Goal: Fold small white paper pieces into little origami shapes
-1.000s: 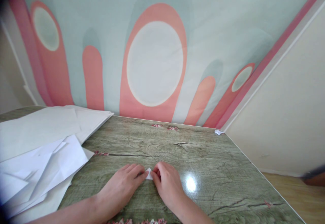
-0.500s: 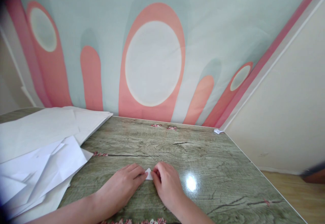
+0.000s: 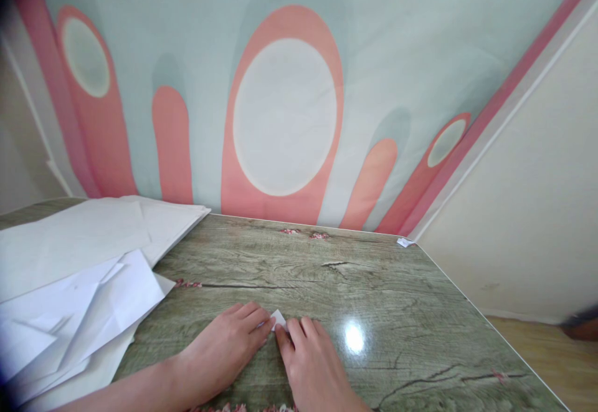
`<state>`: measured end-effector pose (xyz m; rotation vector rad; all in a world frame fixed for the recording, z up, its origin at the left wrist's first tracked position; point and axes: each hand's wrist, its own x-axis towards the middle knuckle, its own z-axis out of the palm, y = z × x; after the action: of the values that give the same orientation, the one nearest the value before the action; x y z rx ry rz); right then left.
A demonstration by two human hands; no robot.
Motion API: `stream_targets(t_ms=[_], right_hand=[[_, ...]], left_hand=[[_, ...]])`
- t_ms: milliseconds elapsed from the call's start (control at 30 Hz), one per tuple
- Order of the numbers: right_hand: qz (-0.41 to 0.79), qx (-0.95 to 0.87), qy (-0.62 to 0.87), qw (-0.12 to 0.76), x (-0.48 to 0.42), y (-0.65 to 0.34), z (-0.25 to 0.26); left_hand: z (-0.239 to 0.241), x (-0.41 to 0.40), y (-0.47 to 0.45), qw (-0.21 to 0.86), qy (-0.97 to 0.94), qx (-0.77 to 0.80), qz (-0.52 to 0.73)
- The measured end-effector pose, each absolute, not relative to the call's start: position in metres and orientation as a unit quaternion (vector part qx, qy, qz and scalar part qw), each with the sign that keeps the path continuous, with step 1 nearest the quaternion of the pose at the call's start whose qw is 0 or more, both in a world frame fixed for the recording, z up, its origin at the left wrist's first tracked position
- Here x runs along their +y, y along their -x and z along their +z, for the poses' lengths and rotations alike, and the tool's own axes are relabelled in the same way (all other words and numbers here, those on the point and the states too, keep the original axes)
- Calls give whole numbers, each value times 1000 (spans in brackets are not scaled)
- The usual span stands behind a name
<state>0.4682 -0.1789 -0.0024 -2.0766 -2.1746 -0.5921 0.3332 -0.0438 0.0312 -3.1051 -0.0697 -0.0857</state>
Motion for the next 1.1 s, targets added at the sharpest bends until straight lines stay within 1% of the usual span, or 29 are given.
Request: stream_targets(t_ms=[133, 300, 667, 833, 900, 933, 1100], right_hand=[[-185, -704, 686, 19, -177, -468, -1], [-178, -707, 685, 16, -176, -467, -1], [-176, -701, 691, -32, -177, -469, 8], [-158, -688, 708, -26, -181, -474, 6], [-131, -687, 715, 3, -181, -478, 7], [-108, -684, 721, 31, -181, -480, 8], [7, -624, 744, 239, -176, -484, 9]], left_hand=[[29, -46, -332, 54, 998, -13, -33], [30, -47, -331, 70, 997, -1, -32], [25, -46, -332, 66, 996, -11, -54], [29, -46, -332, 56, 997, -13, -58], [28, -45, -333, 48, 996, -18, -69], [26, -45, -334, 42, 996, -24, -76], [18, -38, -336, -6, 990, -43, -132]])
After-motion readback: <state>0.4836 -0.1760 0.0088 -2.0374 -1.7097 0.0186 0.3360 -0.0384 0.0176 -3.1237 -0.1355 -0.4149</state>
